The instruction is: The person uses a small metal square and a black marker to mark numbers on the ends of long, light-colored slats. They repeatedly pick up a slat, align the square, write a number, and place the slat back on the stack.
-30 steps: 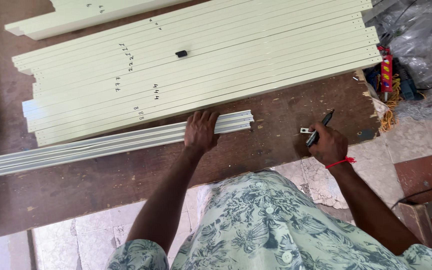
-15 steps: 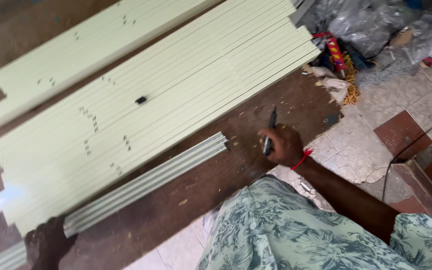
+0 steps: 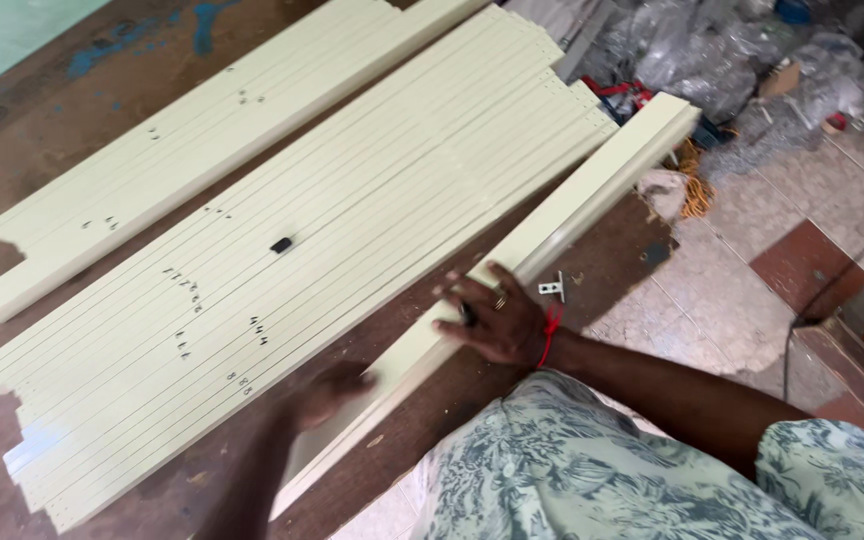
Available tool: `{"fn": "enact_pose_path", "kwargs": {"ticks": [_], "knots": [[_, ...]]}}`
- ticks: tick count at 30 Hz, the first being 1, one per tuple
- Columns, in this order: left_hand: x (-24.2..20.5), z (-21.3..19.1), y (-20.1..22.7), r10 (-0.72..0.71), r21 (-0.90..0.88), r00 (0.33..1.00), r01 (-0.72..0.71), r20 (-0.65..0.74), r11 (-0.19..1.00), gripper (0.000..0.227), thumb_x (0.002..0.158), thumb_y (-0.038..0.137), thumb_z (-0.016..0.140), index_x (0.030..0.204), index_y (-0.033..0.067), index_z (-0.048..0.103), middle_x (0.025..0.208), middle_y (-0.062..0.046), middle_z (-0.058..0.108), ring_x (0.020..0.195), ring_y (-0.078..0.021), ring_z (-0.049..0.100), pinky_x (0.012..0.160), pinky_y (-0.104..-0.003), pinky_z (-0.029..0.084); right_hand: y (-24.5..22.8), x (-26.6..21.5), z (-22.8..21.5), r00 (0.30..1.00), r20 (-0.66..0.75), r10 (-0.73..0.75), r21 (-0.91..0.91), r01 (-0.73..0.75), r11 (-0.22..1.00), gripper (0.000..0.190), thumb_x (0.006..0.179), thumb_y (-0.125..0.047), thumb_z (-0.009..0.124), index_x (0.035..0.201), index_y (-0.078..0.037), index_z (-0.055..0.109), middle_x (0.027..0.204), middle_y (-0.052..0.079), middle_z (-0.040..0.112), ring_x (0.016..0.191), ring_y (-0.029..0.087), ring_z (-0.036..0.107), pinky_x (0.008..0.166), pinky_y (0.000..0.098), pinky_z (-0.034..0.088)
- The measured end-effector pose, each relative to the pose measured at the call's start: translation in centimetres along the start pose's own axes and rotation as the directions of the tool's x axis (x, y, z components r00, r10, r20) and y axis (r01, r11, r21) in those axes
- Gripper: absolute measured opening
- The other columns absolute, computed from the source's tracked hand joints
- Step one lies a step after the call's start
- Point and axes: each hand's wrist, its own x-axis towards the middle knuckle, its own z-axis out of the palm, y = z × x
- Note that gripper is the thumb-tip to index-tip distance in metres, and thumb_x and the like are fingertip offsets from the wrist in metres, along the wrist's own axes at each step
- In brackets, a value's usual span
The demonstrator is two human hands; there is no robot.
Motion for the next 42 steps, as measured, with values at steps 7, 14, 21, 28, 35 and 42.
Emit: {"fn": "enact_pose_path", "kwargs": {"ticks": [7,14,21,28,35,42], "knots": [[4.9,0.9,5.0,0.101,-0.023,0.994,-0.102,-0.029,0.995,0.073,0.096,0.067,0.041,0.150,0.0177,0.051,0.158,-0.012,0.048,0.143,-0.0338,0.048,0.121,-0.055,0.033,6.3,-2.1,3.0,0.926,0.376,-0.022,0.153,-0.039,0.987,0.077,0.057,-0.019,0.086,0.130,-0.018,0.060,0.124,0.015,0.065,0.122,0.034,0.057,0.099,0.0589,0.039],[-0.5,5.2,2.0,0.194,0.494,0.860,0.076,-0.472,0.866,0.083,0.081,0.049,0.078,0.151,0.0211,0.044,0.159,-0.006,0.043,0.144,-0.0279,0.039,0.119,-0.053,0.032,8.0,-4.1,8.6,0.805,0.593,0.008,0.213,-0.166,0.963,0.084,0.066,-0.032,0.089,0.142,-0.020,0.055,0.114,0.014,0.065,0.111,0.033,0.060,0.102,0.0525,0.040],[-2.6,8.6,-2.8,0.172,0.460,0.698,0.249,-0.695,0.852,0.082,0.088,0.036,0.076,0.158,0.0245,0.035,0.162,-0.005,0.028,0.147,-0.0309,0.027,0.117,-0.064,0.020,8.8,-4.4,8.7,0.916,0.399,-0.035,0.299,-0.094,0.950,0.072,0.065,-0.038,0.088,0.129,-0.018,0.061,0.115,0.021,0.063,0.109,0.041,0.060,0.098,0.0527,0.044],[-0.9,4.4,-3.1,0.145,0.442,0.621,0.356,-0.770,0.823,0.077,0.086,0.044,0.075,0.152,0.0307,0.039,0.166,-0.007,0.019,0.152,-0.0316,0.018,0.117,-0.067,0.015,8.9,0.7,8.4,0.951,0.306,0.052,0.174,-0.110,0.979,0.071,0.061,-0.038,0.087,0.123,-0.014,0.064,0.143,0.013,0.056,0.129,0.039,0.053,0.110,0.0566,0.039],[2.6,-10.2,-2.4,0.503,0.565,0.374,0.073,-0.779,0.822,0.043,0.093,0.037,0.071,0.131,0.0184,0.063,0.135,-0.005,0.062,0.128,-0.0275,0.056,0.111,-0.054,0.041,9.8,1.4,9.4,0.900,0.428,0.079,0.330,-0.237,0.914,0.070,0.063,-0.035,0.088,0.125,-0.016,0.063,0.145,0.010,0.055,0.138,0.034,0.048,0.116,0.0507,0.036],[11.8,-30.0,-2.8,0.348,0.426,0.309,0.235,-0.885,0.874,0.041,0.085,0.017,0.071,0.126,0.0170,0.065,0.133,-0.003,0.062,0.127,-0.0262,0.055,0.105,-0.045,0.047,9.6,2.2,9.5,0.874,0.472,0.118,0.367,-0.317,0.875,0.075,0.060,-0.032,0.091,0.128,-0.017,0.063,0.145,0.011,0.054,0.137,0.037,0.044,0.111,0.0487,0.039]]}}
